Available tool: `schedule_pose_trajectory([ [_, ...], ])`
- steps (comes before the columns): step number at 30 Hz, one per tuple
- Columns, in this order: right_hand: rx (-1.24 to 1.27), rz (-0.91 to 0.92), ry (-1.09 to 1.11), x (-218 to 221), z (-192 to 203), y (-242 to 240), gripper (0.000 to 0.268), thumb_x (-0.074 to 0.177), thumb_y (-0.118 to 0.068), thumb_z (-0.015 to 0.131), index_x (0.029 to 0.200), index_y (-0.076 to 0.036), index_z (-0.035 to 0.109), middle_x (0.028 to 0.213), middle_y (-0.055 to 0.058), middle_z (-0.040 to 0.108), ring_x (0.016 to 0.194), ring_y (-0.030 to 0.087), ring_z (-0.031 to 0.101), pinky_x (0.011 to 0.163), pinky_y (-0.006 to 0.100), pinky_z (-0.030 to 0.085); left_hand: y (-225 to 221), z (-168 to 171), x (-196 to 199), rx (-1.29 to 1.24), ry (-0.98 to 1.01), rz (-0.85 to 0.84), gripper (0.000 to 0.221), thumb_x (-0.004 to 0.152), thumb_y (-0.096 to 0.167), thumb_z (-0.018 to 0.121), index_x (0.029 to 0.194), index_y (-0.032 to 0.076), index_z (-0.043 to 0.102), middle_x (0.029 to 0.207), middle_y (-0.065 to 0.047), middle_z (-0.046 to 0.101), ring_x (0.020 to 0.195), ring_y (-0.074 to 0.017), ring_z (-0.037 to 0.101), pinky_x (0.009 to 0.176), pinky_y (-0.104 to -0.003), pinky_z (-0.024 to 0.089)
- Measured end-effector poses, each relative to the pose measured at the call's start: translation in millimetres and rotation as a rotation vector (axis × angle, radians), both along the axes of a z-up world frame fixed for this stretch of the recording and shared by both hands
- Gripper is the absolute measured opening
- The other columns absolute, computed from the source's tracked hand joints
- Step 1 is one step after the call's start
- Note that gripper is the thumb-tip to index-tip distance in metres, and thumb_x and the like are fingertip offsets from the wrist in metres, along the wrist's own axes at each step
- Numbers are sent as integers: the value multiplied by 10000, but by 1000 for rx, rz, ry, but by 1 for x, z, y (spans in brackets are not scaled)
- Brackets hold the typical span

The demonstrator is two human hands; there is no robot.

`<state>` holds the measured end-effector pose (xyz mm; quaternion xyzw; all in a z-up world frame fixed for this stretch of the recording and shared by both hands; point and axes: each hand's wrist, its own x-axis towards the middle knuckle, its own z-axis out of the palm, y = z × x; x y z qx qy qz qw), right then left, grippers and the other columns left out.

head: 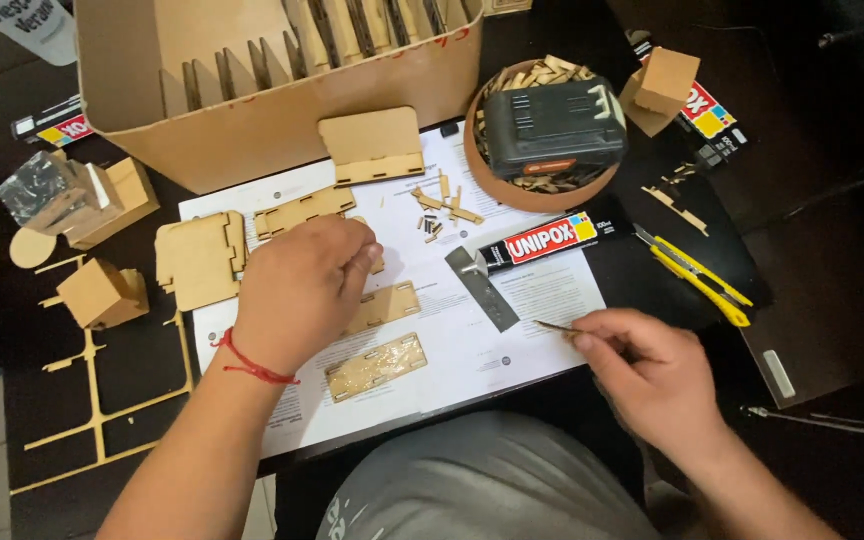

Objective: Assembling small wooden boxes from laser-cut pieces using glue and a utility knife.

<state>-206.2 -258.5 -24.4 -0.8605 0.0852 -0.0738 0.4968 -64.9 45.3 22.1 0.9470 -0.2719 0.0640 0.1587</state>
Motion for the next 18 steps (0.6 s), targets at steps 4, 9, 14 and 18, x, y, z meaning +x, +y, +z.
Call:
schedule_pose_trajectory([
  [4,-171,216,-276,50,35,12,35,899,-33,678,894,-40,712,898,64,723,777,137,649,701,253,492,17,-3,-4,-25,-38,4,196,998,214,535,839,131,612,785,-32,628,717,-289,598,506,-428,441],
  [9,-663,402,-203,128,45,53,160,917,-160,600,981,-78,721,868,139,660,883,364,629,800,484,464,64,-2,0,20,-56,250,477,1051,381,540,671,107,451,621,-77,500,581,-331,505,495,-466,348],
  [14,-770,415,-93,153,46,82,173,944,-87,605,801,-45,693,622,93,569,613,314,651,584,390,536,92,9,-9,3,177,368,145,944,203,611,1056,175,698,932,-67,701,935,-291,706,797,-416,556],
  [18,-912,373,61,158,38,82,224,948,-143,523,786,-28,626,773,218,680,705,467,641,632,564,491,94,-12,-12,-20,176,162,285,871,92,551,1115,64,695,1081,-124,713,957,-358,652,748,-475,518],
])
